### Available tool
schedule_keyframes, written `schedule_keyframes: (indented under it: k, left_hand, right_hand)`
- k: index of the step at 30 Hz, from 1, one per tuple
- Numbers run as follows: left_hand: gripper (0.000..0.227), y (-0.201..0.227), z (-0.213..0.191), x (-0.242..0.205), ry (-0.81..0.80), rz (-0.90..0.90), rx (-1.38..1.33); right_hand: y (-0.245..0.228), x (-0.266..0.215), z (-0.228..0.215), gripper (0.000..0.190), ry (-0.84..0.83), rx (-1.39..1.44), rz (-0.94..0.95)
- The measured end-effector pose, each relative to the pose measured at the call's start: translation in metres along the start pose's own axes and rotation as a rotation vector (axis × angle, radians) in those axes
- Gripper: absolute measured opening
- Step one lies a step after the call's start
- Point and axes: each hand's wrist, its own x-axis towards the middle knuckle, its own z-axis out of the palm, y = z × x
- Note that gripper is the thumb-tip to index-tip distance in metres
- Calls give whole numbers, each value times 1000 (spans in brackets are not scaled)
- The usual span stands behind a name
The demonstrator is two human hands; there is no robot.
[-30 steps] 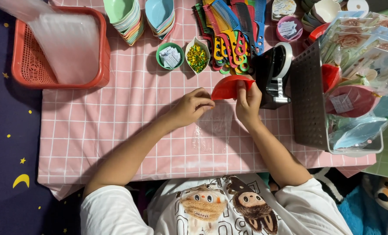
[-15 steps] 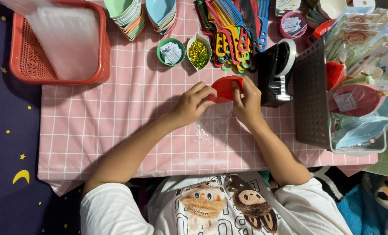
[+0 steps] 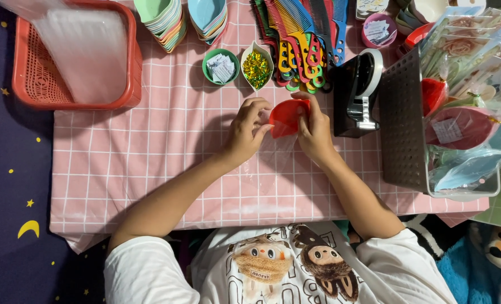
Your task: The person puts small decorative craft containers into individual plastic bags by hand and places the filled bags into a storage bin.
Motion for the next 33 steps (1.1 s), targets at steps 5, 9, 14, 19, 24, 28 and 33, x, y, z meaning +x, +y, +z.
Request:
schedule_keyframes:
  k: [5,9,14,19,24,28,33]
  left_hand:
    - [38,-25,6,-8,-104,-379,-318]
    - [44,-58,11,-11,-203,-534,-569]
    - [48,-54,2,-6,-198,-534,-646]
    - [49,-37,-12,1,-202,-632,-718]
    - [45,-43,-24,6,-283,-656,-732]
    - [54,-46,-54,19,-338,-608,-706]
    - [65,-46,-89,28,-346,-568,-668]
  right_hand:
    - [13,1,4,37,-36,7,29]
    - [20,2,5,46,-99,-15,9]
    - [13,5,-1,58,-169,198,-30]
    - [11,6,-9,79,-327,327,-28]
    - [18,8,0,63,-299,278,-44]
    - [39,12,5,52,-227,304,-49]
    - [45,16,8,32,-100,286,-60]
